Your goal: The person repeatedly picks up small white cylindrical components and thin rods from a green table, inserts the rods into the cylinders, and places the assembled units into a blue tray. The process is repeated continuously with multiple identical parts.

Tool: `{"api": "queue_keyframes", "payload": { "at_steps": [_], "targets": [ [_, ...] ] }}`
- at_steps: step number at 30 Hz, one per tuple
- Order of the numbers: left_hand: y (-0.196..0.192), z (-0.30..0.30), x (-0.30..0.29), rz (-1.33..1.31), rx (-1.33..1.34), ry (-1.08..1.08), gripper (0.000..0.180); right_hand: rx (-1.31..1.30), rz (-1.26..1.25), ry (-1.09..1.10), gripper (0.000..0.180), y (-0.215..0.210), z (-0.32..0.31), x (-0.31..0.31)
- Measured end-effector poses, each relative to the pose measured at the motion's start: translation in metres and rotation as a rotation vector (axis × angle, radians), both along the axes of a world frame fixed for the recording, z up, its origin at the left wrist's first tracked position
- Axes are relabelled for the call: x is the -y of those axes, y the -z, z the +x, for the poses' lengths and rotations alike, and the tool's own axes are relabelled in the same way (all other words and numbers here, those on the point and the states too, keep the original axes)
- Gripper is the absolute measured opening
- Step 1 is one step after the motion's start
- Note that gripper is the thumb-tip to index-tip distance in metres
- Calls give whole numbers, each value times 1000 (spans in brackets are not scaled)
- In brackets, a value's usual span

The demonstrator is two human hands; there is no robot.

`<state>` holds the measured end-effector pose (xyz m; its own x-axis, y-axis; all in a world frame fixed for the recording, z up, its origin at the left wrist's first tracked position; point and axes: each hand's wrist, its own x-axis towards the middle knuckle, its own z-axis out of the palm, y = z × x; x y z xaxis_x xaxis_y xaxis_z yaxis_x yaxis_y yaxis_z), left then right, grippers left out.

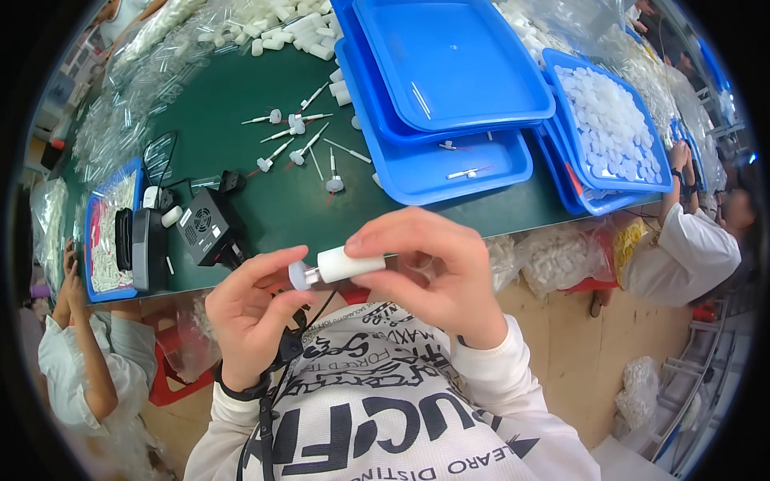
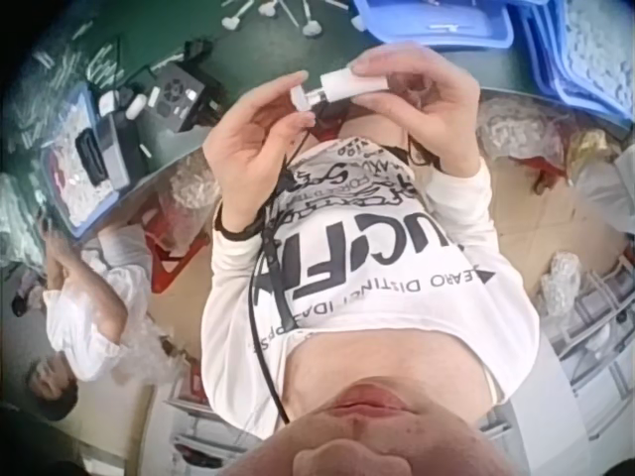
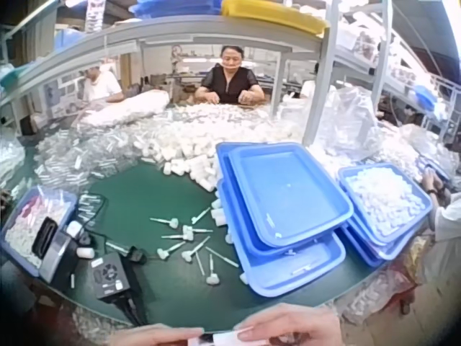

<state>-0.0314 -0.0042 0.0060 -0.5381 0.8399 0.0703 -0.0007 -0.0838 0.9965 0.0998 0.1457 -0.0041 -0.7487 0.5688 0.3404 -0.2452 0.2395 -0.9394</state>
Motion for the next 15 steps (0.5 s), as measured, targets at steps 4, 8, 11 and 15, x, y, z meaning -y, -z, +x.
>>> {"api": "queue_keyframes", "payload": {
  "at_steps": [4, 8, 11, 15],
  "targets": [
    [6, -6, 3, 17, -110, 36, 35, 43, -311, -85, 29, -8, 6, 3],
    [3, -4, 0, 38, 40, 5, 31, 128, -266, -59, 26, -6, 2, 4],
    [6, -6, 3, 71, 45, 24, 27, 170, -75, -90, 23, -7, 6, 1],
    [2, -6, 4, 5, 151, 58, 22, 135, 4, -100, 21, -13, 6, 3]
  ]
}}
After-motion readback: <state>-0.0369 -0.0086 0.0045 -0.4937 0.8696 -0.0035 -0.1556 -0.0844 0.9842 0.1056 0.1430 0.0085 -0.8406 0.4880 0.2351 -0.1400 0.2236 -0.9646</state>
